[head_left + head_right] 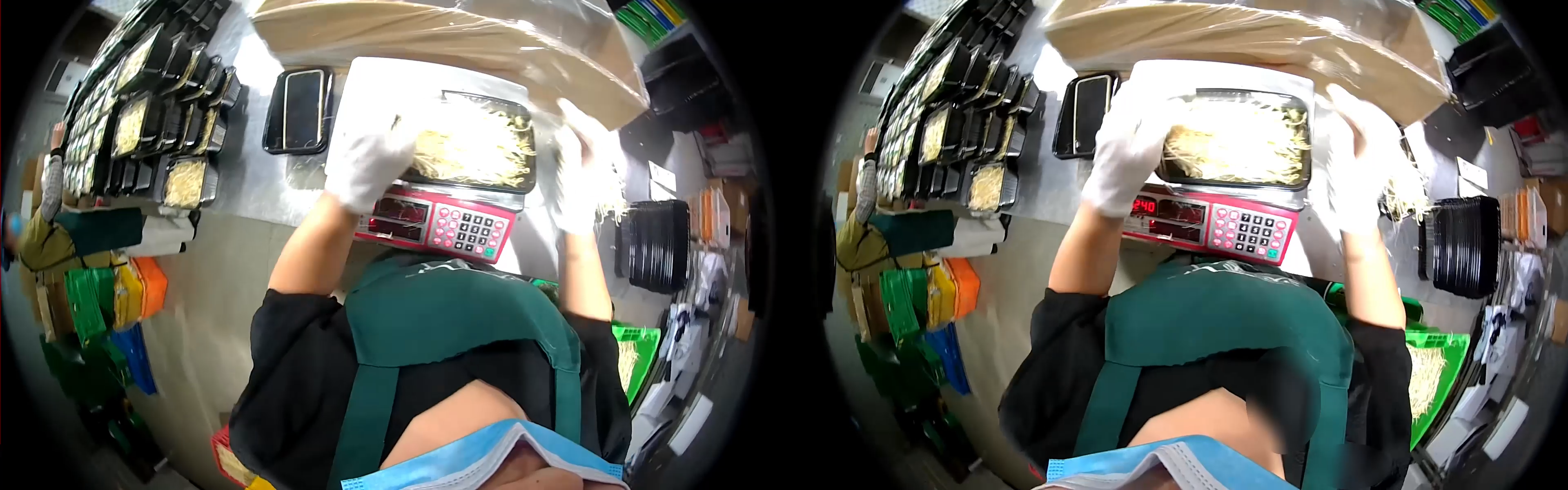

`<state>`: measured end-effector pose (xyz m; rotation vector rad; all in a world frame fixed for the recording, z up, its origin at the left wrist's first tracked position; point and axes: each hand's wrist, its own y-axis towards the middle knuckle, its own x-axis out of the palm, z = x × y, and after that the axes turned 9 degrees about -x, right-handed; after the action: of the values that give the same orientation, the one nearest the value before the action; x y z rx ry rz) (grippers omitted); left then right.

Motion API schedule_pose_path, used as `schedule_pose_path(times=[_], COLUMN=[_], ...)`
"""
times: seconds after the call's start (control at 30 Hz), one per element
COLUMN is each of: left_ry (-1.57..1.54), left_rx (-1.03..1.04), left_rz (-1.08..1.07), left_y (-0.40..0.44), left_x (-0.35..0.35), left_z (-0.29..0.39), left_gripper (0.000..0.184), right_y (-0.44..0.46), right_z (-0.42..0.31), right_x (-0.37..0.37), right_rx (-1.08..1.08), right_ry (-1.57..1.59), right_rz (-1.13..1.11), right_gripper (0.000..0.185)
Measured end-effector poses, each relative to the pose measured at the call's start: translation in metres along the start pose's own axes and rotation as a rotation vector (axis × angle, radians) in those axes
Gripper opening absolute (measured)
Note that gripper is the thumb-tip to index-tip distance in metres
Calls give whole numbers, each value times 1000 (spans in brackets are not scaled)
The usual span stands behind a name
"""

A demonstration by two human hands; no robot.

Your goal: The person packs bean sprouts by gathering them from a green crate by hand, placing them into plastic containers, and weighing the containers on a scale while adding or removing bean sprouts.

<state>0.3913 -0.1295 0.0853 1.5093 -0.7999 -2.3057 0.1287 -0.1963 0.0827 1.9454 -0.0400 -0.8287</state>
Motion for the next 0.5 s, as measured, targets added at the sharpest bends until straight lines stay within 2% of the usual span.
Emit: schedule_pose_path(times=[0.03, 0.07, 0.13, 0.2, 0.27, 0.3, 0.33, 0.4, 0.47, 0.5], left_ry=[-95, -185, -124, -58, -672, -834, -835, -1190, -1229, -1177], left_rx=[-62, -128, -169, -220, -534, -588, -591, -767, -783, -800], left_rz=[53, 106, 70, 32, 13, -12, -14, 69, 91, 27], left_y=[13, 22, 19, 18, 15, 15, 14, 13, 14, 14], left_x=[22, 39, 54, 65, 73, 69, 66, 60, 58, 57], left_z=[-10, -16, -30, -41, -48, -46, -41, -26, -24, -26], left_gripper=[18, 18, 20, 22, 28, 32, 32, 32, 35, 37], right_y=[-1, 0, -22, -16, -10, -11, -13, -19, -28, -26], right_z=[20, 38, 72, 58, 51, 49, 48, 49, 76, 80], right_x=[17, 33, 69, 67, 64, 63, 63, 66, 73, 71], right_rx=[122, 132, 416, 419, 495, 566, 569, 913, 905, 829], right_ry=[214, 108, 269, 257, 274, 289, 289, 1148, 1068, 961], right_rz=[30, -33, -129, -166, -212, -256, -259, -87, -152, -282], right_gripper=[21, 19, 15, 19, 23, 28, 28, 28, 27, 27])
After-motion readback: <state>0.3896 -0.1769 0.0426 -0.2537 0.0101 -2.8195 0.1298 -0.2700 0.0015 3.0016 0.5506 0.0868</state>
